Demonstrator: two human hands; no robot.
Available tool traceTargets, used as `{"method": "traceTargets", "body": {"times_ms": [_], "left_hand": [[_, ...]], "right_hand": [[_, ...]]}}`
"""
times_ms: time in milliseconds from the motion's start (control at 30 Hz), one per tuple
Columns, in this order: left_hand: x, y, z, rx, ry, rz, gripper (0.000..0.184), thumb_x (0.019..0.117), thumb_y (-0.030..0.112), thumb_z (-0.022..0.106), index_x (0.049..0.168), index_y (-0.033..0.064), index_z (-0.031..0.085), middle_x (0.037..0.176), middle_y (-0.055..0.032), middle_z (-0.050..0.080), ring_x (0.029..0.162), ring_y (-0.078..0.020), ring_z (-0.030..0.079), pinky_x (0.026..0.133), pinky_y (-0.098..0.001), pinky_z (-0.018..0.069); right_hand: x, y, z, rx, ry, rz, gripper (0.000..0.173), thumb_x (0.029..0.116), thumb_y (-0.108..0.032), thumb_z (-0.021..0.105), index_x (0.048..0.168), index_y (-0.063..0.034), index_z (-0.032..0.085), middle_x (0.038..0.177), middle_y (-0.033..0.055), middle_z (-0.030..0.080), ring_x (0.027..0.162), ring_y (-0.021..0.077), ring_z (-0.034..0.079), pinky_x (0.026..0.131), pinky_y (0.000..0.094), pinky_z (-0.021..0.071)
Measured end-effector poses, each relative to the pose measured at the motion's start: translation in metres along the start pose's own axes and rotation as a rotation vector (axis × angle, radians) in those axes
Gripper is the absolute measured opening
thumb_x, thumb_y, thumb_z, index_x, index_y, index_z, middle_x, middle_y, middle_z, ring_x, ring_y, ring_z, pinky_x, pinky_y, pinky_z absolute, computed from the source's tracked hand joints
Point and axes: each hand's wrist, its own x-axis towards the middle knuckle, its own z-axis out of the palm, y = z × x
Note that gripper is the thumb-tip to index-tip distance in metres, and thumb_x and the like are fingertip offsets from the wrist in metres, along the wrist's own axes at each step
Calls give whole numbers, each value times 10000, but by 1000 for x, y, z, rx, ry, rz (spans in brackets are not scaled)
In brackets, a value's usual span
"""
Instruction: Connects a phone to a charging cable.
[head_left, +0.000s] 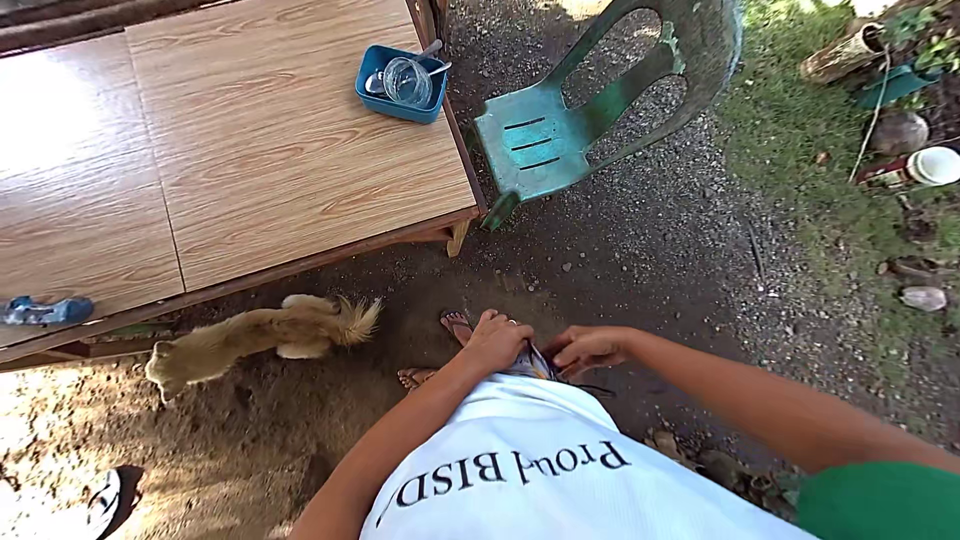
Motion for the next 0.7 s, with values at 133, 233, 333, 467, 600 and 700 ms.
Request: {"method": "traceTargets", "body": {"times_ms": [133, 233, 333, 467, 600, 700], "left_hand": [[-3, 0, 7, -138, 72, -36, 333, 1082, 171, 417, 1277, 43, 654, 1216, -178, 692, 1212, -332, 609, 1183, -532, 241], [-2, -2, 5, -148, 146, -3, 325, 1070, 158, 436, 1247, 32, 677, 1203, -168, 706, 1203, -334, 617, 1199, -535, 228], [-4, -7, 7, -197, 184, 44, 318, 1058, 146, 448, 1216, 23, 695, 1193, -160, 714, 1198, -327, 624, 1199, -542, 220], [-3, -6, 11, -187, 195, 86, 304, 1046, 127, 464, 1176, 15, 715, 1172, -161, 722, 1196, -332, 625, 1205, -557, 190], [-1, -9, 12, -148, 134, 72, 309, 1055, 143, 456, 1187, 28, 711, 1176, -159, 718, 1211, -329, 613, 1208, -554, 180], [1, -9, 13, -108, 48, 122, 299, 1031, 140, 475, 1163, 30, 720, 1208, -182, 698, 1226, -345, 605, 1162, -548, 289]], "right_hand": [[9, -5, 9, -264, 97, -93, 339, 970, 40, 649, 1295, 102, 576, 1217, 236, 639, 1036, 229, 674, 965, 364, 550], [26, -12, 21, -466, 187, -136, 282, 957, 17, 660, 1226, 93, 633, 1141, 244, 681, 986, 284, 698, 940, 448, 557], [33, -14, 22, -446, 246, -173, 218, 961, -5, 668, 1161, 83, 663, 1090, 215, 694, 949, 254, 695, 918, 439, 560], [52, -22, 26, -697, 338, -268, 252, 939, -63, 693, 1126, 105, 683, 1141, 294, 688, 1108, 431, 658, 989, 609, 469], [66, -25, 25, -795, 263, -238, 320, 931, -77, 714, 1201, 86, 664, 1227, 292, 666, 1191, 447, 628, 1035, 617, 446], [56, -19, -2, -516, 140, -178, 302, 988, -37, 664, 1248, 106, 611, 1212, 272, 662, 1085, 349, 678, 991, 502, 527]]}}
